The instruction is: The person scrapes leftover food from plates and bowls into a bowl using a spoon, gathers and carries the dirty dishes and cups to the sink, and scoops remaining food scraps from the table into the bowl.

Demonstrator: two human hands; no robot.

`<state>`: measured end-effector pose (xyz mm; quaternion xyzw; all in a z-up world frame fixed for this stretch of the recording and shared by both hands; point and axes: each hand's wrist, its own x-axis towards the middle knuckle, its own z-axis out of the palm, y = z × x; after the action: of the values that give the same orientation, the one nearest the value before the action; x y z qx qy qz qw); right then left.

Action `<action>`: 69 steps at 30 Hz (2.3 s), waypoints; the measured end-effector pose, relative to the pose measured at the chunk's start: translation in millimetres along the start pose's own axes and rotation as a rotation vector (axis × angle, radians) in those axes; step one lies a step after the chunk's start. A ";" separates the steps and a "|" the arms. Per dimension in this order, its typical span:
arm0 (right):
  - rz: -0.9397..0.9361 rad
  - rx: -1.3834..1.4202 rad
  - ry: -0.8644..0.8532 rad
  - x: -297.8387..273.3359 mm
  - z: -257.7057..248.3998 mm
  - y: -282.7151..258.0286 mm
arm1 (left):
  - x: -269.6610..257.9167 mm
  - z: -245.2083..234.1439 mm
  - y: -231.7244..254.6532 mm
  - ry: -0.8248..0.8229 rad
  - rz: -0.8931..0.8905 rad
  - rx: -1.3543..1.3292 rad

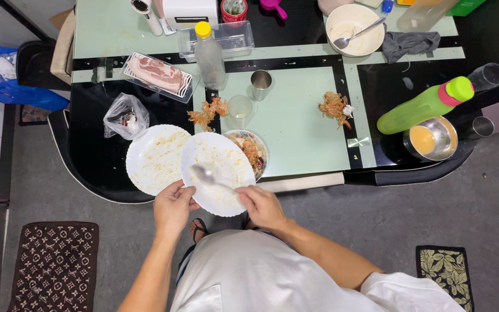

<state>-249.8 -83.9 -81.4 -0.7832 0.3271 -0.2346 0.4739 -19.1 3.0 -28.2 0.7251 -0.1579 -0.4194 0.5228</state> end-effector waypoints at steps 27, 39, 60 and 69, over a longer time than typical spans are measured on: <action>0.347 -0.203 0.181 17.8 -5.9 -1.3 | -17.3 2.9 15.7 -0.007 -0.081 0.056; 0.529 -0.168 0.186 6.9 -14.2 22.4 | -17.8 -9.3 32.2 0.032 -0.063 0.122; 0.245 -0.311 0.283 -6.2 -21.1 53.7 | -23.3 -41.2 26.1 0.110 -0.055 0.043; 0.173 -0.368 0.154 -38.1 -5.5 53.3 | -17.1 -85.4 -6.1 0.292 -0.076 -0.116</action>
<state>-294.8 -77.0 -128.9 -0.8053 0.4656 -0.1887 0.3147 35.4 70.3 -17.3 0.7525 -0.0282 -0.3375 0.5648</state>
